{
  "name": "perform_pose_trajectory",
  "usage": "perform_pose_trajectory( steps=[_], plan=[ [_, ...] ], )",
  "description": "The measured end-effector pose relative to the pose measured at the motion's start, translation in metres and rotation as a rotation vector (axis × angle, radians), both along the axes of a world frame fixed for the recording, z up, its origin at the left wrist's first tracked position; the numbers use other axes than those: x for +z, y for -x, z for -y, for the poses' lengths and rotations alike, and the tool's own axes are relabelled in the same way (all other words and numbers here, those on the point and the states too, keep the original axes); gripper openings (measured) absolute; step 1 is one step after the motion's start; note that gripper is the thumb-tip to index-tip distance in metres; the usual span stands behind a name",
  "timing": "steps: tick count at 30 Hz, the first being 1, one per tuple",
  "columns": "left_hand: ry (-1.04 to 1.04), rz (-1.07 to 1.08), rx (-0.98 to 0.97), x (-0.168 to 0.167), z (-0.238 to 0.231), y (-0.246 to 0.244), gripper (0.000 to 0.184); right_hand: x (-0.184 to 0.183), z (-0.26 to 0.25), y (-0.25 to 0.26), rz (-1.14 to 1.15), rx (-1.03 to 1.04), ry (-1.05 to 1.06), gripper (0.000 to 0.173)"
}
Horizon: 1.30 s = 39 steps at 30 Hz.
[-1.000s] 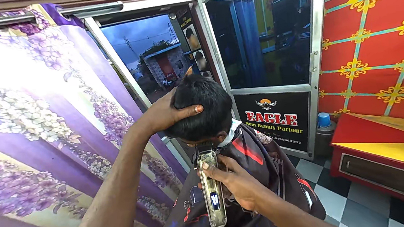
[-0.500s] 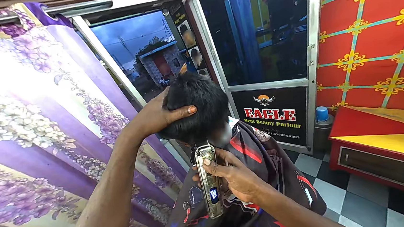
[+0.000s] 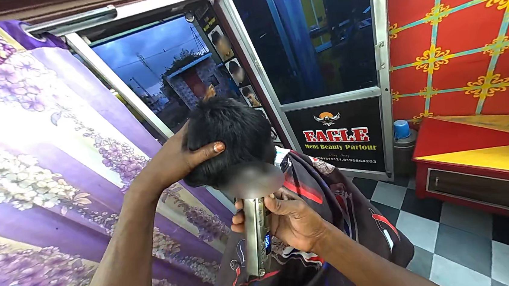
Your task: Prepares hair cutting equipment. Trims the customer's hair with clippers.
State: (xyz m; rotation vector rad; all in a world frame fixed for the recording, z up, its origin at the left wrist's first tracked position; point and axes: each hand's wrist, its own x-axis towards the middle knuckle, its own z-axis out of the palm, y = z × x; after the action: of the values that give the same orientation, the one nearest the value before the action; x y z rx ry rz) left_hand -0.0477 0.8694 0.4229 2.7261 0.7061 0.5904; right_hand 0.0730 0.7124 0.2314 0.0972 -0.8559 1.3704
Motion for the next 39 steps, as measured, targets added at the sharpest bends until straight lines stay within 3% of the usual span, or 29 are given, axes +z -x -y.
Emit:
perform_pose_trajectory(
  steps=[4,7,10,15,22,25,29,39],
  plan=[
    [0.01,0.017,-0.02,-0.001,0.0,0.0,0.082,-0.014,0.006,-0.002,-0.31,0.128,-0.306,0.05],
    [0.008,0.018,-0.023,-0.002,-0.001,-0.001,0.083,-0.025,0.026,-0.014,-0.267,0.101,-0.265,0.05],
    [-0.014,0.0,0.003,0.0,-0.001,-0.004,0.083,-0.027,0.047,-0.034,0.08,-0.098,-0.076,0.051],
    [-0.05,-0.102,0.13,0.009,0.004,-0.015,0.093,0.007,0.068,-0.033,0.788,-0.452,0.278,0.049],
    [0.018,-0.117,0.225,0.015,0.005,-0.03,0.097,0.036,0.049,-0.036,1.314,-0.81,0.522,0.047],
    [0.113,-0.08,0.251,0.017,0.009,-0.035,0.091,0.038,0.04,-0.048,1.314,-0.87,0.508,0.048],
    [0.24,-0.027,0.239,0.017,0.008,-0.034,0.08,0.046,0.034,-0.067,1.21,-0.784,0.467,0.045],
    [0.254,-0.024,0.196,0.015,0.021,-0.023,0.078,0.085,0.051,-0.079,1.311,-0.715,0.39,0.04]
  ],
)
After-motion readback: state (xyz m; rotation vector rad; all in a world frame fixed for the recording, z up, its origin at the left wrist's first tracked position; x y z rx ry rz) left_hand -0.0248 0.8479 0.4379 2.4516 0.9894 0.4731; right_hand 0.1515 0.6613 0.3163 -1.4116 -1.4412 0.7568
